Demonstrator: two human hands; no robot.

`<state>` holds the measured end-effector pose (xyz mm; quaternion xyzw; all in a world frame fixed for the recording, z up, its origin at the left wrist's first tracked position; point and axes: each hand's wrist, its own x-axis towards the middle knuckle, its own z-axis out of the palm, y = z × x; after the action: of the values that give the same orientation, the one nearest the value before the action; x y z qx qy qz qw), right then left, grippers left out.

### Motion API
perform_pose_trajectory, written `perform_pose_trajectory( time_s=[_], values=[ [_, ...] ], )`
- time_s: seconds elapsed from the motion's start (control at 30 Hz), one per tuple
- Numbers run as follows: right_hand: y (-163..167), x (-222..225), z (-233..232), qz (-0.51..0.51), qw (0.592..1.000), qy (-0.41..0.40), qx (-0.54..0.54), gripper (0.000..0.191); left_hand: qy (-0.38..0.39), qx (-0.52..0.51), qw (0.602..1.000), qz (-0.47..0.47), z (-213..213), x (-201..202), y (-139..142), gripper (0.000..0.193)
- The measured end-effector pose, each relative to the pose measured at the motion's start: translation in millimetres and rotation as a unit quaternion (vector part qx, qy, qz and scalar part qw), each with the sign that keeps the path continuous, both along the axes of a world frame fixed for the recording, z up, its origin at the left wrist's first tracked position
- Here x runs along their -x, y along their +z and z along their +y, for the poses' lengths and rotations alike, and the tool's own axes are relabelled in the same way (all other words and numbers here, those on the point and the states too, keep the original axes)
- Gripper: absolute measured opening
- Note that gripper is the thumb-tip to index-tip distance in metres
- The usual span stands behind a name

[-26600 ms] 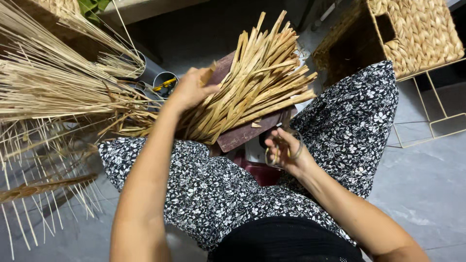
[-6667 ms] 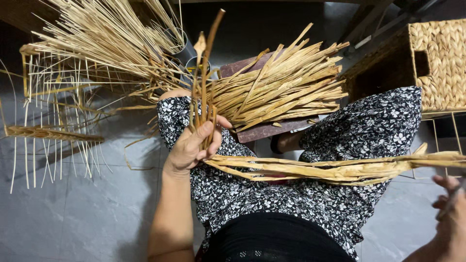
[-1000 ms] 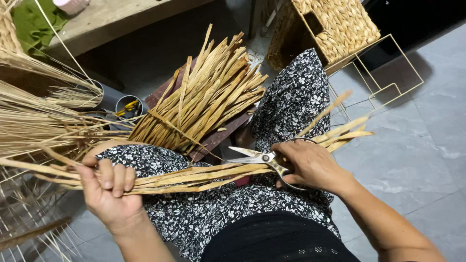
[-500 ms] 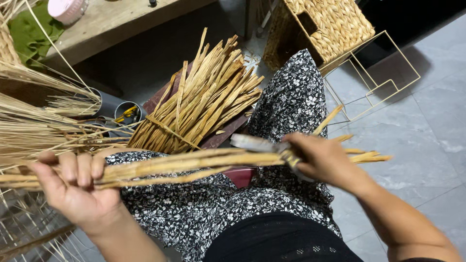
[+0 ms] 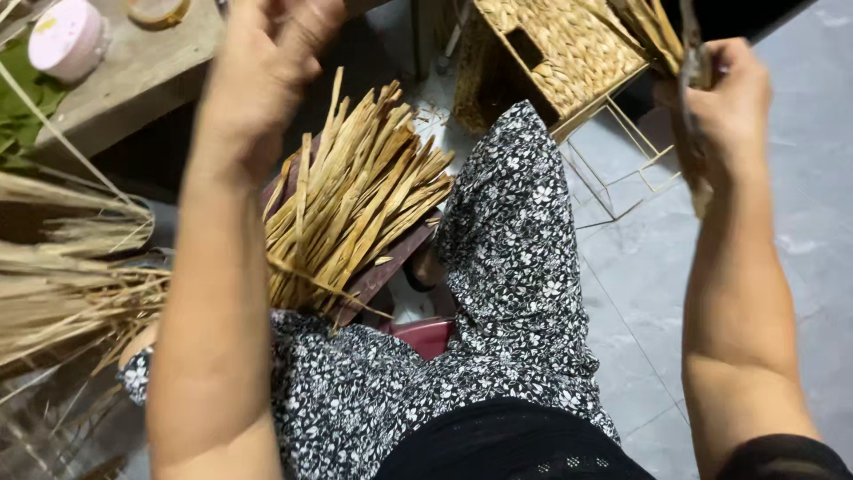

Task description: The person sits on the floor with a bundle of dried palm leaves across their lap and trims the leaflets with scissors. They sort through the bundle, cut off unwanted strips, and set trimmed pieces aside while holding the remaining bundle steady.

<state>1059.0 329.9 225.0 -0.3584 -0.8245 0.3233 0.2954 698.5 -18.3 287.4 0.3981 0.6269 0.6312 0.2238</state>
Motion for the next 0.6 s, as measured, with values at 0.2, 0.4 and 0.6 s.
perform_pose_trajectory(
  time_s=[0.2,0.4,0.6],
  values=[
    [-95,14,49,-0.21,0.963,-0.167,-0.021,0.04,-0.053,0.117,0.979,-0.156,22,-21,-84,0.05],
    [-119,14,60,-0.256,0.955,-0.149,0.008,0.049,-0.012,0.237,0.939,-0.249,-35,-17,-140,0.045],
    [-96,13,75,-0.256,0.962,-0.085,0.033,0.057,0.098,0.216,0.938,-0.253,-73,-3,-131,0.04]
  ],
)
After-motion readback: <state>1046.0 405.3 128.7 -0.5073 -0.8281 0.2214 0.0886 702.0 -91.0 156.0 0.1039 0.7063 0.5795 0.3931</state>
